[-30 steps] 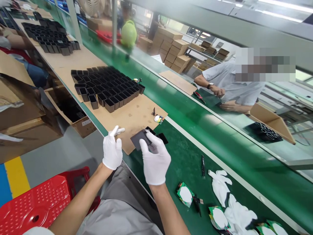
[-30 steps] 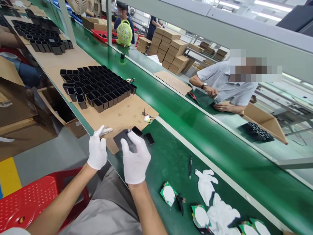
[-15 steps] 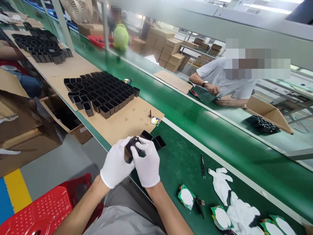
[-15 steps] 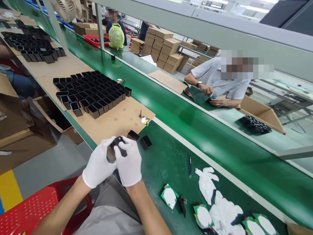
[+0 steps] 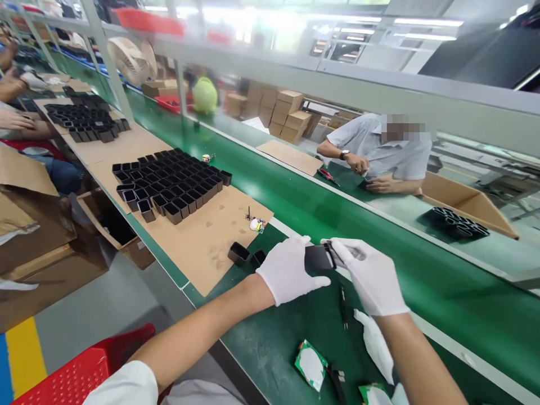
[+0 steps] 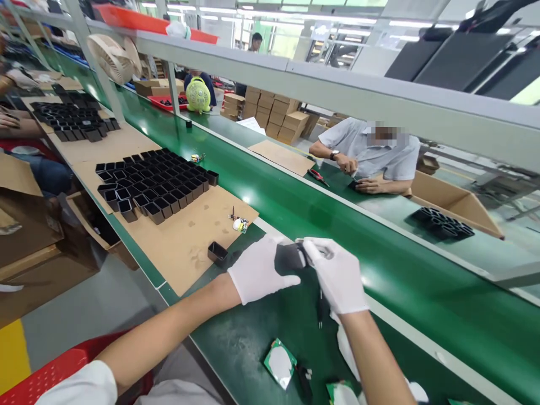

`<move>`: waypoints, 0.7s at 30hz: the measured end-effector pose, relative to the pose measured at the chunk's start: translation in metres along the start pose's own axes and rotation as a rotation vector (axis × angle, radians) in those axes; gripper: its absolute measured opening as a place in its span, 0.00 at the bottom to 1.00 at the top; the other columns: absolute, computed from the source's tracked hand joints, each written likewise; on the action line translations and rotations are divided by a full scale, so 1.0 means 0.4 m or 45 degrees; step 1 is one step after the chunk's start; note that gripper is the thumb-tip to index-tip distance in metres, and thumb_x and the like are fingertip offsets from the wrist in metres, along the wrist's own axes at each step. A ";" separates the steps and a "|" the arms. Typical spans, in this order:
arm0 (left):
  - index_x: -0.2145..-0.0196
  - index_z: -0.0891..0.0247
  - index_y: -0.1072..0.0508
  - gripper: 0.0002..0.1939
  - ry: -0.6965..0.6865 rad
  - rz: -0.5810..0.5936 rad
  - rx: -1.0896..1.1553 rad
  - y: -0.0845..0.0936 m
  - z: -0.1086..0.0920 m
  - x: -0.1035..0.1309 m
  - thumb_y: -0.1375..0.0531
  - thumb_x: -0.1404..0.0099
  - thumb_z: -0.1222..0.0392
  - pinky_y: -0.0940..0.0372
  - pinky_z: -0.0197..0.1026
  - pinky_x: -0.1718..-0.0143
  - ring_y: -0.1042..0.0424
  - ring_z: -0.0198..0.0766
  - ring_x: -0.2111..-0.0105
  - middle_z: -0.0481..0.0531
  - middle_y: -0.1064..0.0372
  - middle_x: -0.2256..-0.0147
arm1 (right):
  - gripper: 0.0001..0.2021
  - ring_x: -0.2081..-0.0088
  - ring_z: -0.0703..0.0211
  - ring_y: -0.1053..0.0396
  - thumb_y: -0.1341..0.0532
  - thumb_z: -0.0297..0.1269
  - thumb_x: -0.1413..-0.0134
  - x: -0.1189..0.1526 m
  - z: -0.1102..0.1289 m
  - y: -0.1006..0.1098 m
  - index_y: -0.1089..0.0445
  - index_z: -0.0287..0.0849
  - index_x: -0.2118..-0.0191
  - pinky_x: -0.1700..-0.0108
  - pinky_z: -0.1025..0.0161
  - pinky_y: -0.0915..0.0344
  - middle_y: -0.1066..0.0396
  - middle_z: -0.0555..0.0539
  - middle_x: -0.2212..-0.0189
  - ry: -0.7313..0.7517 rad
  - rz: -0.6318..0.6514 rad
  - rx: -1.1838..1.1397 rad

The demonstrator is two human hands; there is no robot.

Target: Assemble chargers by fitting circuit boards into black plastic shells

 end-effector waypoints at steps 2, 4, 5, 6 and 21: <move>0.41 0.65 0.25 0.38 -0.013 -0.051 0.011 0.025 0.005 -0.039 0.23 0.43 0.44 0.27 0.62 0.37 0.22 0.66 0.41 0.67 0.23 0.43 | 0.18 0.52 0.40 0.17 0.34 0.53 0.44 -0.087 -0.035 0.030 0.17 0.44 0.59 0.45 0.48 0.24 0.14 0.39 0.57 -0.006 -0.026 0.078; 0.44 0.61 0.23 0.28 -0.013 -0.141 0.037 0.075 0.033 -0.046 0.27 0.37 0.47 0.29 0.59 0.34 0.22 0.60 0.40 0.62 0.21 0.45 | 0.14 0.50 0.39 0.18 0.35 0.47 0.43 -0.172 -0.068 0.044 0.17 0.44 0.60 0.43 0.47 0.26 0.14 0.38 0.56 -0.019 -0.032 0.180; 0.46 0.59 0.22 0.22 -0.002 -0.199 0.056 0.105 0.056 -0.037 0.29 0.34 0.49 0.30 0.57 0.34 0.21 0.56 0.41 0.59 0.20 0.46 | 0.12 0.50 0.39 0.19 0.34 0.44 0.42 -0.211 -0.085 0.044 0.18 0.43 0.61 0.42 0.47 0.27 0.15 0.37 0.56 -0.037 -0.026 0.237; 0.48 0.57 0.22 0.16 0.022 -0.264 0.077 0.135 0.085 -0.020 0.32 0.31 0.52 0.30 0.56 0.34 0.21 0.53 0.42 0.56 0.20 0.47 | 0.09 0.50 0.40 0.19 0.34 0.41 0.41 -0.248 -0.101 0.037 0.18 0.43 0.62 0.43 0.47 0.27 0.15 0.37 0.56 -0.062 -0.009 0.293; 0.44 0.56 0.25 0.33 0.282 -0.260 0.076 0.145 0.349 0.144 0.23 0.47 0.62 0.29 0.63 0.38 0.21 0.57 0.45 0.57 0.22 0.47 | 0.22 0.41 0.32 0.26 0.42 0.49 0.25 -0.348 0.118 -0.270 0.22 0.35 0.46 0.44 0.42 0.29 0.27 0.24 0.40 0.205 0.276 0.801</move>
Point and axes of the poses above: each hand's wrist, its own x-axis away from the middle knuckle, its own y-axis out of the back of the hand, z = x × y, the point moved 5 cm from there along -x, towards the middle knuckle
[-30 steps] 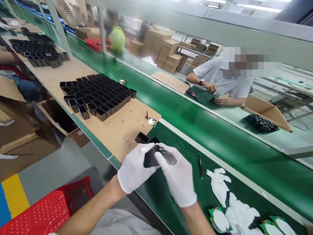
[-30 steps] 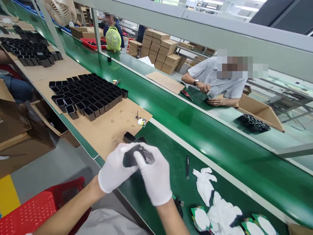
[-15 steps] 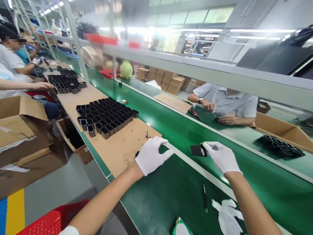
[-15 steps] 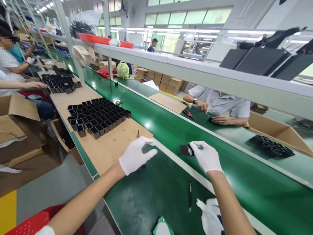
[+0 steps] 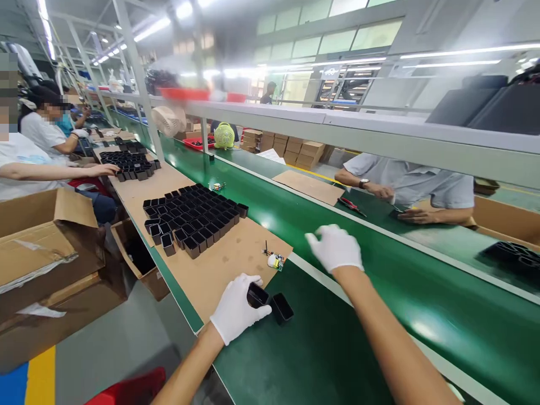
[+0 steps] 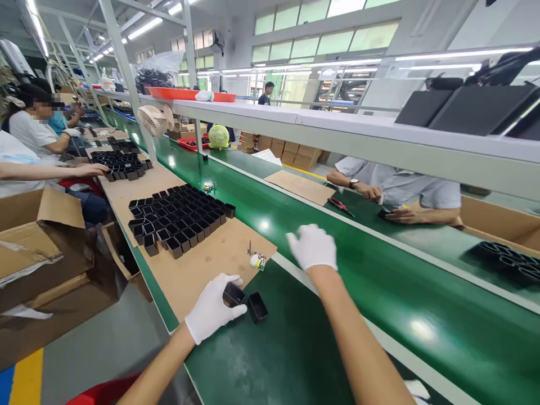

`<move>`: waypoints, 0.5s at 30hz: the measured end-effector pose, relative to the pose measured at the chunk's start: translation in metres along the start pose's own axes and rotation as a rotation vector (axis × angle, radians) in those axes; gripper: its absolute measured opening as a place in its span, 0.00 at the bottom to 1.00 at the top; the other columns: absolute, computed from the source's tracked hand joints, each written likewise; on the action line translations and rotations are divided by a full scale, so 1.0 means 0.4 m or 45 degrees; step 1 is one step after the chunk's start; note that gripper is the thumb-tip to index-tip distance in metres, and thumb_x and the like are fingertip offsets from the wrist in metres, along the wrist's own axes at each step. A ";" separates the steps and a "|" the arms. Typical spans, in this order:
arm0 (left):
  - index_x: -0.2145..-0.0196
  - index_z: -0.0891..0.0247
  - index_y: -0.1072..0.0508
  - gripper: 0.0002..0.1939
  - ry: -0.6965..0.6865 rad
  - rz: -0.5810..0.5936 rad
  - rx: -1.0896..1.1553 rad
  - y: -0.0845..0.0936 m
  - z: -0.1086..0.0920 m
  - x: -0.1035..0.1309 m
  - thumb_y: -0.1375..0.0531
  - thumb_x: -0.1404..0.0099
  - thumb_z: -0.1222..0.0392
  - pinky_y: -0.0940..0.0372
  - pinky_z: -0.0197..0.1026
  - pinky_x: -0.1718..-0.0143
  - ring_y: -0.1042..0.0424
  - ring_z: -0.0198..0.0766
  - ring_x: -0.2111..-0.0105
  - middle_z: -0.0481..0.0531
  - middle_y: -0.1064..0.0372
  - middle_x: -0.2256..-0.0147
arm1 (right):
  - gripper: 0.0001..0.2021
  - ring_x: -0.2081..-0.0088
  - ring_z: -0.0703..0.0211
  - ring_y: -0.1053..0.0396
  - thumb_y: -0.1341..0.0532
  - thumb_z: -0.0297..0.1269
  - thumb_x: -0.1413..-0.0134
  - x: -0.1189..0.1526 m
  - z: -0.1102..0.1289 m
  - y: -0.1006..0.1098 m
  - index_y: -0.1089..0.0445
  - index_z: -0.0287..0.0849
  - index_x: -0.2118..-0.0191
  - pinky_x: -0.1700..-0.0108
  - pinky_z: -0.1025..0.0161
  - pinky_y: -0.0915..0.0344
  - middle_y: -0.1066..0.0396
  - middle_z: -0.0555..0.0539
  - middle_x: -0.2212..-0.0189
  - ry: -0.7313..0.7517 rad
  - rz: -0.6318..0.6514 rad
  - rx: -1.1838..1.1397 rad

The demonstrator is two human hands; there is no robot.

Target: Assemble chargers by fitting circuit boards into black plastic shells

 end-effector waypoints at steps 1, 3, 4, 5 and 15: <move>0.46 0.57 0.25 0.30 0.003 -0.003 -0.009 0.000 0.000 0.001 0.24 0.46 0.62 0.30 0.64 0.38 0.21 0.57 0.46 0.57 0.21 0.48 | 0.21 0.43 0.37 0.24 0.39 0.51 0.27 0.015 0.060 -0.035 0.22 0.38 0.45 0.44 0.45 0.28 0.25 0.29 0.42 0.097 0.084 -0.017; 0.44 0.58 0.27 0.31 -0.002 -0.014 -0.009 0.002 0.002 0.007 0.26 0.44 0.63 0.30 0.64 0.37 0.21 0.55 0.47 0.57 0.22 0.49 | 0.19 0.47 0.49 0.22 0.34 0.51 0.29 0.041 0.163 -0.109 0.24 0.43 0.43 0.44 0.48 0.24 0.23 0.41 0.43 0.264 0.295 -0.066; 0.41 0.58 0.28 0.33 -0.005 -0.021 -0.004 0.003 0.005 0.010 0.28 0.44 0.65 0.29 0.63 0.37 0.21 0.54 0.47 0.57 0.22 0.49 | 0.18 0.48 0.50 0.22 0.33 0.49 0.29 0.050 0.199 -0.138 0.25 0.42 0.43 0.44 0.47 0.23 0.23 0.42 0.44 0.301 0.369 -0.082; 0.39 0.58 0.30 0.35 -0.006 -0.031 0.002 0.005 0.009 0.013 0.29 0.43 0.66 0.29 0.62 0.37 0.20 0.54 0.46 0.57 0.23 0.48 | 0.18 0.47 0.50 0.22 0.33 0.48 0.29 0.055 0.225 -0.159 0.25 0.42 0.42 0.44 0.47 0.23 0.24 0.42 0.44 0.325 0.423 -0.103; 0.36 0.56 0.41 0.38 -0.253 0.057 0.299 0.076 -0.129 0.119 0.36 0.42 0.71 0.28 0.61 0.33 0.23 0.51 0.36 0.63 0.23 0.38 | 0.19 0.56 0.50 0.19 0.33 0.46 0.37 0.245 0.137 0.005 0.22 0.38 0.48 0.50 0.56 0.23 0.16 0.43 0.59 0.265 0.277 -0.726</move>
Point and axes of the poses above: each hand's wrist, its own x-axis away from the middle knuckle, its own y-axis out of the back of the hand, z = x × y, the point moved 5 cm from there along -x, towards the middle knuckle
